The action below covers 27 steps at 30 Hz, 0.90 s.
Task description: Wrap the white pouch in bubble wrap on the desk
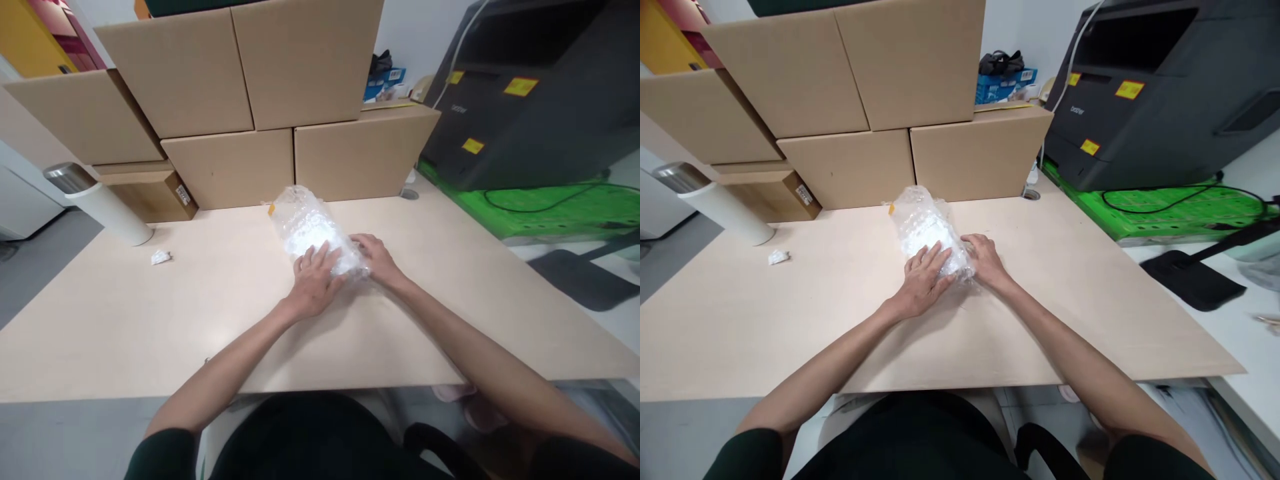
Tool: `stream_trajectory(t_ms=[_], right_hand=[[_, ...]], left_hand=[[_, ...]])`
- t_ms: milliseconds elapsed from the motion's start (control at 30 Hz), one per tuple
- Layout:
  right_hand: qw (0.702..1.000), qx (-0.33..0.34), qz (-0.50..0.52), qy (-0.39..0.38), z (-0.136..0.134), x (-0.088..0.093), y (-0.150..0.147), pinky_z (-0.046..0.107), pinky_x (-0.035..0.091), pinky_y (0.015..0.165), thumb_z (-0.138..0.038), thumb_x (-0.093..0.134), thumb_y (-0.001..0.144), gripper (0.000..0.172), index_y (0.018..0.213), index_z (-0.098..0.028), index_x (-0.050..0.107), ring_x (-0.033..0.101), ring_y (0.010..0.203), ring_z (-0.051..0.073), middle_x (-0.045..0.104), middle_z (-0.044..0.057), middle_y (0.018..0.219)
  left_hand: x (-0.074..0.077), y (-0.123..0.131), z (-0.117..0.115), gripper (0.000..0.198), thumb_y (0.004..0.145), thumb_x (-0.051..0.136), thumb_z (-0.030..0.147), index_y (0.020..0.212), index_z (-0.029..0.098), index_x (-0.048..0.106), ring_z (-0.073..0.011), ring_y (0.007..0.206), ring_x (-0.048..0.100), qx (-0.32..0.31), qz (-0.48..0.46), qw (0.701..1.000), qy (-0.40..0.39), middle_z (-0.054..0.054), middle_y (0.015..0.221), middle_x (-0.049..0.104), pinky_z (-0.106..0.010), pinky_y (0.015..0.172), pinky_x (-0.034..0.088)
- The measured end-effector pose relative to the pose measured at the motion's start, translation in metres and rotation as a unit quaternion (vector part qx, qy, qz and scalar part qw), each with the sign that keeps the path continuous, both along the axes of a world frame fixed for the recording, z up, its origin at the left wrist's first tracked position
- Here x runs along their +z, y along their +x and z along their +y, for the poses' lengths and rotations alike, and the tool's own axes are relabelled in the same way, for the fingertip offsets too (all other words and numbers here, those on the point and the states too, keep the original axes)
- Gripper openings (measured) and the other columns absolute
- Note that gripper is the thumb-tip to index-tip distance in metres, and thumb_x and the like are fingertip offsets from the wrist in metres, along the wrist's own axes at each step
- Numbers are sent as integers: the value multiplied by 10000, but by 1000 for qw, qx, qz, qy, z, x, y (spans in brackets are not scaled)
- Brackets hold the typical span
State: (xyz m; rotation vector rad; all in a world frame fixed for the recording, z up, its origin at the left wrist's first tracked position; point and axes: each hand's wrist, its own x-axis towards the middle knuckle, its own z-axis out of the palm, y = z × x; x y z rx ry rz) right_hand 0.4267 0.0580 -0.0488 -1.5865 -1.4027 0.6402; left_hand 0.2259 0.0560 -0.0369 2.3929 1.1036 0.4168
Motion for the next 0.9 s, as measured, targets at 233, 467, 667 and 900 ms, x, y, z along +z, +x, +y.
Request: stream_trajectory(t_ms=[233, 467, 667, 900], right_hand=[[981, -26, 163, -105, 28, 0, -1, 302, 476, 739, -512, 676, 758, 335, 839, -187, 668, 603, 806, 195, 691, 29, 822], [943, 33, 271, -191, 53, 22, -24, 320, 502, 614, -316, 842, 695, 251, 717, -154, 651, 620, 643, 198, 689, 55, 661], [912, 78, 354, -191, 54, 26, -38, 314, 535, 636, -264, 811, 762, 199, 792, -135, 662, 649, 650, 186, 714, 63, 701], [905, 83, 396, -132, 67, 21, -42, 279, 533, 593, -191, 815, 718, 199, 840, -176, 658, 643, 620, 162, 716, 7, 695]], left_hand=[[-17, 9, 5, 564, 1000, 427, 496, 1520, 280, 395, -391, 1530, 146, -34, 86, 994, 56, -65, 1656, 261, -639, 1201, 117], [-16, -2, 4, 556, 988, 470, 495, 1498, 276, 435, -394, 1518, 184, -32, 81, 994, 69, -66, 1635, 315, -617, 1199, 151], [-17, -23, 2, 509, 988, 498, 420, 1479, 292, 455, -378, 1516, 199, -61, 58, 994, 73, -49, 1630, 332, -609, 1195, 164], [-19, -37, 3, 473, 984, 526, 329, 1455, 316, 480, -358, 1512, 218, -96, 51, 991, 80, -24, 1607, 379, -585, 1199, 177]])
